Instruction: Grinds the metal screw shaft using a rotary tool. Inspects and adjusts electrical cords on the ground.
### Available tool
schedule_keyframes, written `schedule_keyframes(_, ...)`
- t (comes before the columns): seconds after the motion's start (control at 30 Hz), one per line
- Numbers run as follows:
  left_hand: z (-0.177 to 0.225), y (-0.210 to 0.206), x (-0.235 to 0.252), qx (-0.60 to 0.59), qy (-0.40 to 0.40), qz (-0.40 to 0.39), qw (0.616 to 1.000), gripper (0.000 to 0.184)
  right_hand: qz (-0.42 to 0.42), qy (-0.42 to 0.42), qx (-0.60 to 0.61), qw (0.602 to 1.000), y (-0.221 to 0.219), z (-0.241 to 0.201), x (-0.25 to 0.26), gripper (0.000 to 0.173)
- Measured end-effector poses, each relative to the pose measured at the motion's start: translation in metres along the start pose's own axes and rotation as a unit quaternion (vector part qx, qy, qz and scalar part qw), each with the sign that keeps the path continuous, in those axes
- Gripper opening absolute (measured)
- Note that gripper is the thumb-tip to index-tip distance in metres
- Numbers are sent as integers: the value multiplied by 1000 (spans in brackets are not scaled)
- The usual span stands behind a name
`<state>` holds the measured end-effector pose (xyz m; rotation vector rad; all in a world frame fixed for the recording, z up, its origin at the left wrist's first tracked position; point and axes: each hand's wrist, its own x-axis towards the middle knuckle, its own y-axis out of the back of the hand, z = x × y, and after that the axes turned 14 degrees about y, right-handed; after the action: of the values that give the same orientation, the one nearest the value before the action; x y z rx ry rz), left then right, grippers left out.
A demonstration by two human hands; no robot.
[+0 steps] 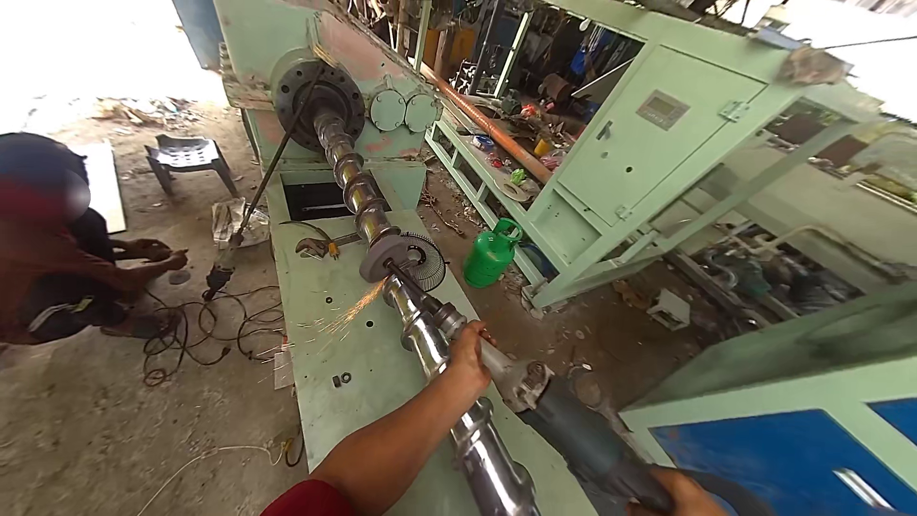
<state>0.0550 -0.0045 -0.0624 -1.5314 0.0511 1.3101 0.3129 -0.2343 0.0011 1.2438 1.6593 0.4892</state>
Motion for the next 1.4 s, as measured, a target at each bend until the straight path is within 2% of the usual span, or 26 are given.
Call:
schedule_keyframes(0.13, -1, 6, 0, 3, -2, 0, 1000, 9, 4, 12, -9, 1000, -2, 3, 2, 36)
schedule_keyframes(0.47, 1, -14, 12, 33, -8, 9, 999, 8, 19, 17, 26, 999, -9, 24, 15, 36)
schedule_keyframes(1.0, -2, -45, 72, 85, 5, 78, 993, 14, 9, -19, 175, 984, -25, 56, 49, 34)
schedule_keyframes(1.2, 0, -45, 63, 74, 9, 71, 995, 16, 10, -7, 174, 985, -24, 53, 43, 35)
schedule_keyframes(1.4, 3, -37, 44, 53, 12, 43, 998, 13, 18, -10, 143, 990, -14, 32, 23, 36)
